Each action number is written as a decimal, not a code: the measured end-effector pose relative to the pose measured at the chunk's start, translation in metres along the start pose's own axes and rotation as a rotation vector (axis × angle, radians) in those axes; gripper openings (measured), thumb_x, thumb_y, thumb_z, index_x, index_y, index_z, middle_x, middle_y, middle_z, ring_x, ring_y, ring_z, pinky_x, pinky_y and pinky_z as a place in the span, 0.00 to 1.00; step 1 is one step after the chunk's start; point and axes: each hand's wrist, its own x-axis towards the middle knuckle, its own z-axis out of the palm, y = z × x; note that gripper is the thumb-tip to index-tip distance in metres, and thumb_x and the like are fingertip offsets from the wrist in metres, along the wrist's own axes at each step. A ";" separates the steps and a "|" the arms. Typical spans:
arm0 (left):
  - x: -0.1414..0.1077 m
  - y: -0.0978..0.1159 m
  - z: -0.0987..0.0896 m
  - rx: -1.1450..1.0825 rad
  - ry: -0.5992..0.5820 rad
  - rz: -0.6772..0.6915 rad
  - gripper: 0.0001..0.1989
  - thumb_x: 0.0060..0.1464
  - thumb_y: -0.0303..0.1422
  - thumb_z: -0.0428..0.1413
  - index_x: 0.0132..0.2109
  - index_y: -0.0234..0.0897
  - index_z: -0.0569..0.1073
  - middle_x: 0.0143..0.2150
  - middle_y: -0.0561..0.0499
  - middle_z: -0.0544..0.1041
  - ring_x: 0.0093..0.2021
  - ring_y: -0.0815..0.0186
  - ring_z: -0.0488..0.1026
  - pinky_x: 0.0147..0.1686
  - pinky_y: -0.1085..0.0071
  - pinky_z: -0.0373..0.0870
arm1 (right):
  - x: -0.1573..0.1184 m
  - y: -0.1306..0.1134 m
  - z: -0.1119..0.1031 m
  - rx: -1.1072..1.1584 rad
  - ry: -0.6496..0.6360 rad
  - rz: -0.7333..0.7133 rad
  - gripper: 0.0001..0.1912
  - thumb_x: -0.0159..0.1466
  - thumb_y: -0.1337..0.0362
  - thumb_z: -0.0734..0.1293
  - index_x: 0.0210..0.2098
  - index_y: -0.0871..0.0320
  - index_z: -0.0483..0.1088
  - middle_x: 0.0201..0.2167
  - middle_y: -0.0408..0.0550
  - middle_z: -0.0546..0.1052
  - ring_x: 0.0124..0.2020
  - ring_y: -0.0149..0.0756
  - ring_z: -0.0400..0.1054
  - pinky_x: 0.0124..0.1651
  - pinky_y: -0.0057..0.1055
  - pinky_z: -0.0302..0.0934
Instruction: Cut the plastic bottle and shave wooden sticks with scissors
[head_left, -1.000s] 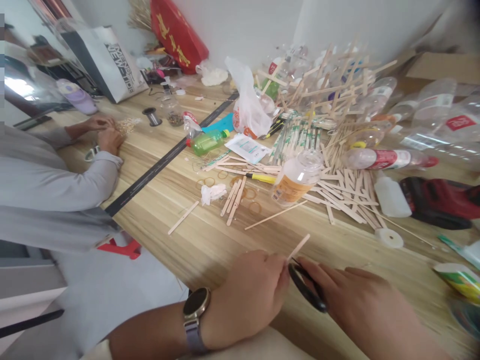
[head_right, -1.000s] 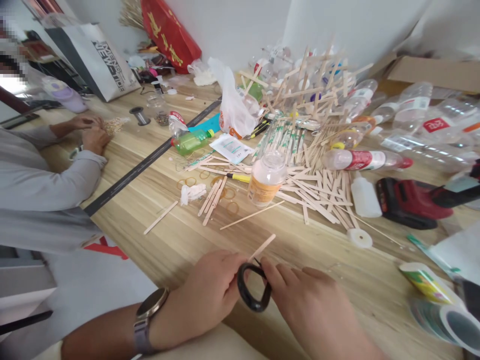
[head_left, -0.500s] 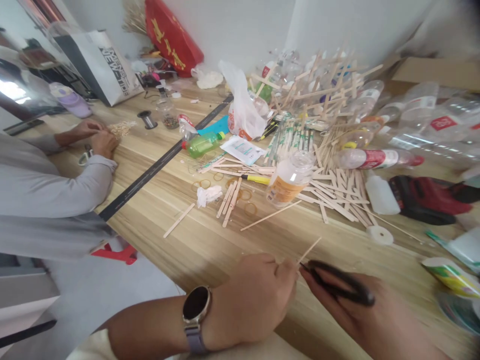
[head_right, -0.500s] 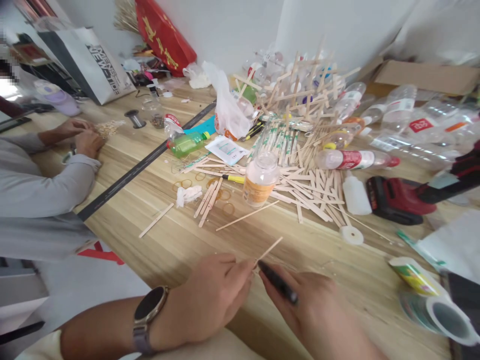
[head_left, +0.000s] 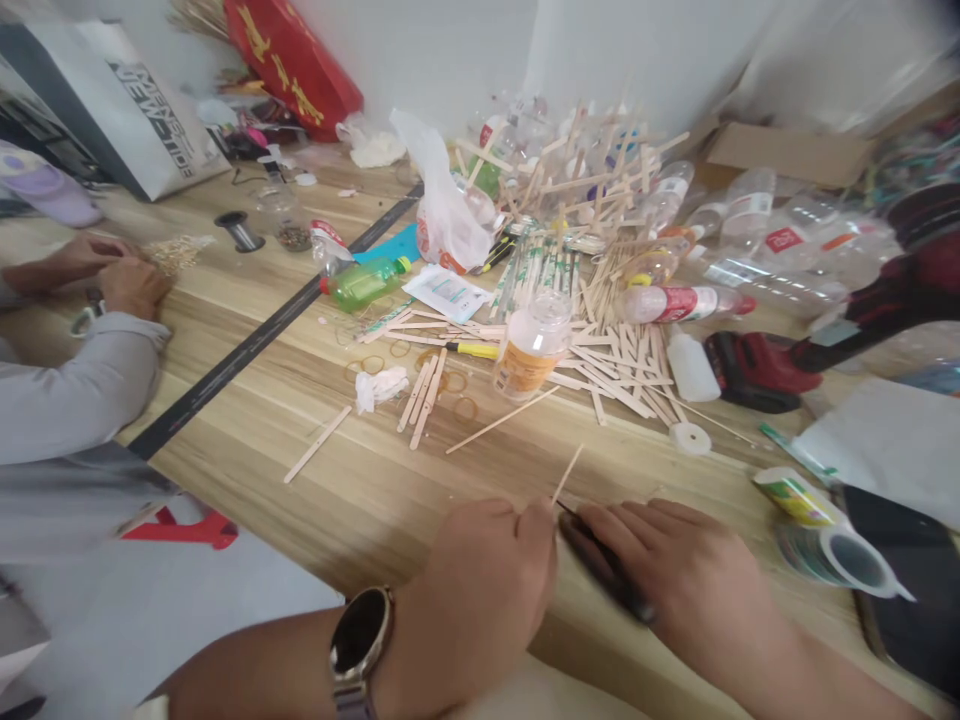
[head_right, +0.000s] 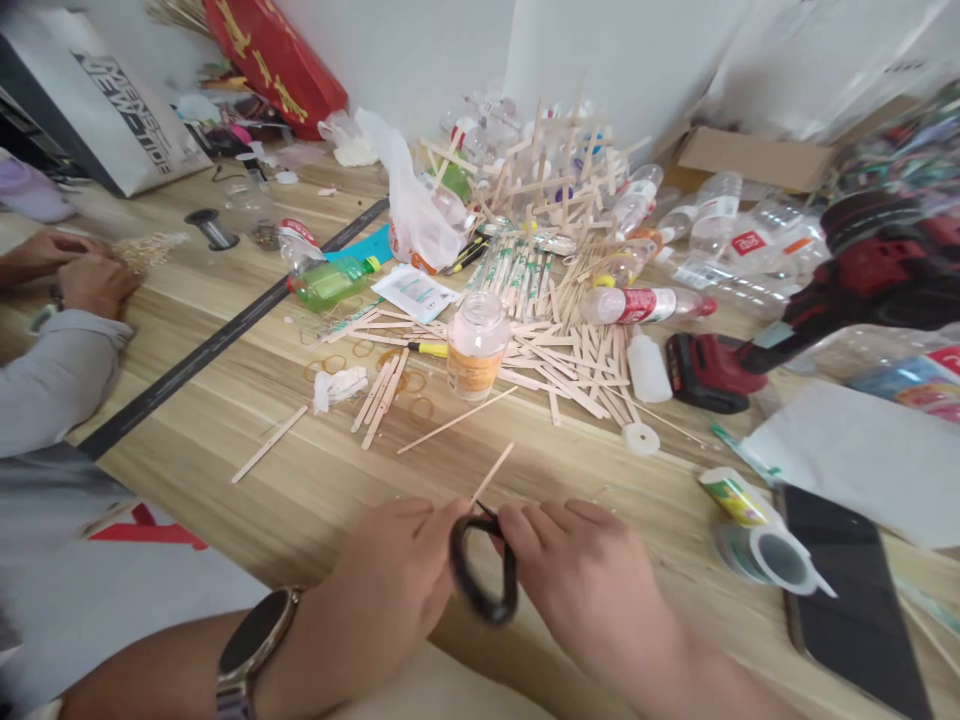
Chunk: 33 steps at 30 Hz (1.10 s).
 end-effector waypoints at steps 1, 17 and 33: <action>0.000 -0.001 0.001 0.075 0.074 0.072 0.10 0.58 0.21 0.46 0.45 0.26 0.69 0.25 0.48 0.73 0.24 0.62 0.70 0.22 0.68 0.64 | 0.000 -0.002 0.002 0.177 -0.049 0.129 0.28 0.74 0.62 0.51 0.22 0.58 0.71 0.16 0.44 0.73 0.17 0.30 0.67 0.21 0.28 0.55; 0.005 -0.005 -0.001 -0.143 -0.004 -0.062 0.09 0.63 0.27 0.46 0.40 0.34 0.71 0.28 0.49 0.76 0.27 0.62 0.73 0.26 0.67 0.68 | 0.003 0.003 -0.002 -0.260 0.032 -0.147 0.24 0.71 0.74 0.50 0.31 0.65 0.74 0.19 0.45 0.74 0.19 0.31 0.67 0.26 0.31 0.56; 0.015 -0.023 -0.022 -0.775 -0.006 -0.178 0.18 0.61 0.42 0.55 0.53 0.37 0.73 0.46 0.48 0.77 0.40 0.67 0.73 0.40 0.72 0.71 | -0.008 0.011 -0.009 0.134 0.011 0.009 0.12 0.71 0.65 0.58 0.35 0.60 0.71 0.26 0.44 0.78 0.23 0.30 0.70 0.28 0.28 0.60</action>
